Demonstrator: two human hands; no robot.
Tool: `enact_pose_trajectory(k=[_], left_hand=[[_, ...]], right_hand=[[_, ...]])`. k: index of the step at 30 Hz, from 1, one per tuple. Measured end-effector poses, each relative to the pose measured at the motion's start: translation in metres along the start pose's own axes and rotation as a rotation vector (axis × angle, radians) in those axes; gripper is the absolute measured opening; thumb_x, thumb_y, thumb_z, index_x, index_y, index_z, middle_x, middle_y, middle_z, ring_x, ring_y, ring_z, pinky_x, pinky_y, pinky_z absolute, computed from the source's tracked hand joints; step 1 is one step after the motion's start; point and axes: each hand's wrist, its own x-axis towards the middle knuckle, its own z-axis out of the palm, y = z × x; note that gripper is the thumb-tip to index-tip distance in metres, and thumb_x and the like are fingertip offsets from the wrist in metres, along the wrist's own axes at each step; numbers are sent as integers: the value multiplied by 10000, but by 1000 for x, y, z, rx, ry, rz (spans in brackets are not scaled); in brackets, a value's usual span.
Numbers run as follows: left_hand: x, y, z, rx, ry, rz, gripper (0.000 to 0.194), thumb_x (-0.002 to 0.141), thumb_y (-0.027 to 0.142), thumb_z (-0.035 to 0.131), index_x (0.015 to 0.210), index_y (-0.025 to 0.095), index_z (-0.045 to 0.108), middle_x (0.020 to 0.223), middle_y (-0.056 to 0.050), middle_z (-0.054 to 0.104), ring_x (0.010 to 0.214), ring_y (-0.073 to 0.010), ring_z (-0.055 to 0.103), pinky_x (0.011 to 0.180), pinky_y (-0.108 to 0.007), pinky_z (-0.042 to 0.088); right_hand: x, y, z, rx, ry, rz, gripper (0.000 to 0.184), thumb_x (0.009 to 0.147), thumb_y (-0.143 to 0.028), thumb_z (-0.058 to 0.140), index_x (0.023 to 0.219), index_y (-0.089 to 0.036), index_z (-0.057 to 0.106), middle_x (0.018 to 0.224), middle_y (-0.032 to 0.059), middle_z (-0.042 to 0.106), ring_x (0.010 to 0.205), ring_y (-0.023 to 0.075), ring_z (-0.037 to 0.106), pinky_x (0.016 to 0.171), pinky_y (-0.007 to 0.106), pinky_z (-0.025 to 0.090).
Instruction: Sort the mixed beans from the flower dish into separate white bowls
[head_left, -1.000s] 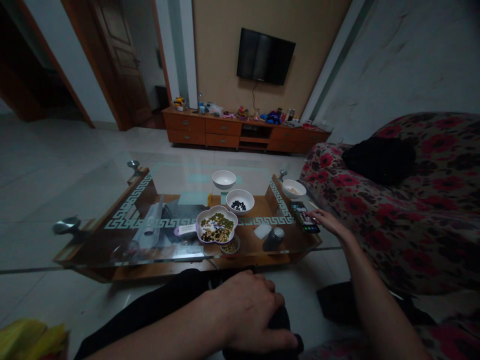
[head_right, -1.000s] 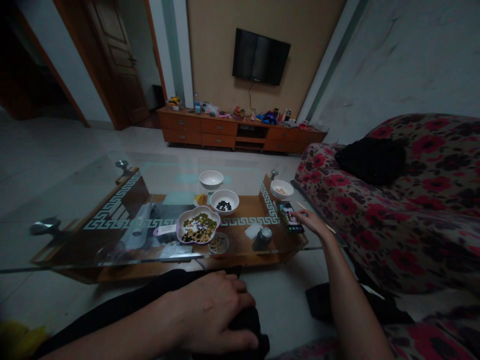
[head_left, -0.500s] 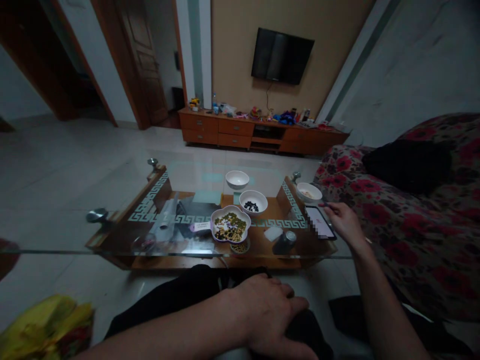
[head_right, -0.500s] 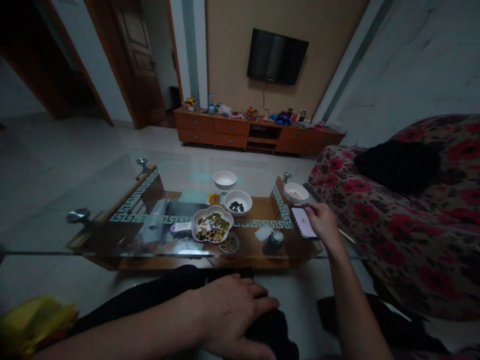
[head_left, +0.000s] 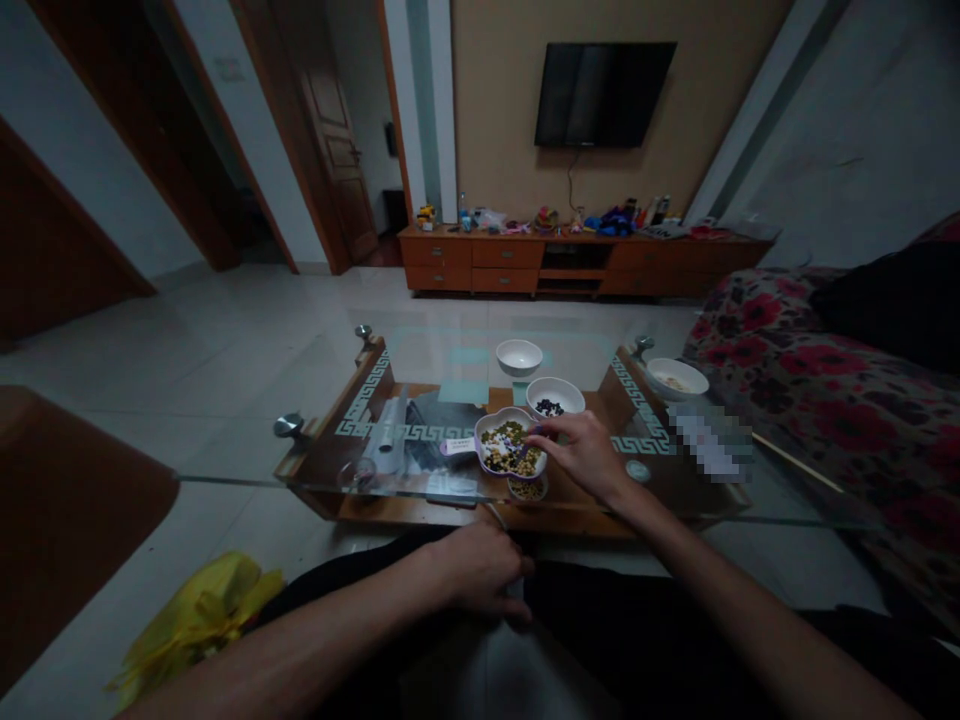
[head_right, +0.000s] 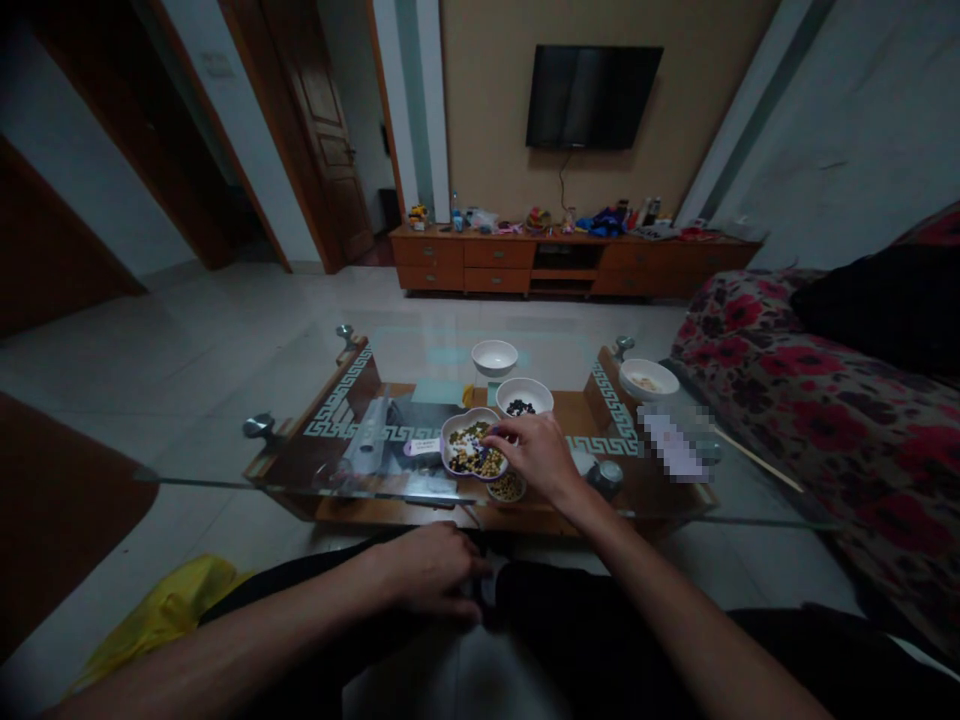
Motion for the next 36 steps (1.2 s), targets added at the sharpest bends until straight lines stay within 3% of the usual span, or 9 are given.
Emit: enact_pose_trajectory(k=[5,8,10,12,15,19,28,32,36], left_hand=[[-31,-18,-34,-107,91,-3,331,944,466,671,1164,222,710,976,-64,740,912,-246,711,791,-363,535],[-41,-31,-56,-207,390,29,289,1028,418,555,1173,216,703,1044,-44,725,964,-181,680,857,-322,521],[-46,-47,-62,-166,636,-58,316,1057,416,500,1199,204,686,1114,-57,701,1047,-181,639,939,-336,508],[-49,-67,-61,-72,759,-201,348,1054,434,506,1255,192,654,1197,-80,667,1121,-206,601,1004,-370,496],[-48,-95,-48,47,612,-376,489,1016,461,575,1407,168,563,1326,-129,619,1195,-262,595,1054,-423,496],[-42,-115,-35,126,414,-466,307,1050,288,446,1275,191,632,1072,-102,694,972,-258,670,871,-401,540],[-44,-110,-42,167,372,-466,341,1091,337,278,1148,154,561,1054,-115,639,921,-246,621,838,-401,504],[-44,-109,-41,157,366,-473,385,1098,422,278,1173,161,551,1075,-122,644,922,-231,618,823,-380,504],[-44,-110,-36,157,351,-468,414,1106,436,244,1170,151,538,1084,-126,644,940,-238,628,813,-363,495]], right_hand=[[-13,13,3,-112,-86,37,90,951,-300,692,970,-238,753,825,23,777,740,196,695,804,374,466],[-10,25,-4,-211,-183,-96,182,909,-171,680,1057,-245,756,947,48,795,864,228,699,825,382,443],[-8,30,-10,-310,-221,-169,277,865,-90,667,1044,-269,779,1000,49,796,950,251,684,847,396,413],[-5,30,-11,-384,-280,-217,316,824,-46,661,973,-287,802,958,42,790,963,256,667,843,400,388],[4,19,-1,-394,-391,-250,310,823,-52,656,941,-288,818,890,44,772,888,227,654,799,376,382],[19,6,11,-478,-382,-191,218,876,-95,635,891,-213,817,895,107,763,831,225,641,766,372,393],[15,-1,6,-504,-362,-229,185,862,-133,668,875,-253,808,834,77,750,865,240,616,763,375,402],[23,2,11,-569,-307,-160,178,875,-122,639,883,-201,798,887,125,759,881,252,629,786,391,418],[13,14,-7,-544,-212,-63,158,913,-162,631,930,-202,783,898,108,765,905,252,653,798,383,433]])
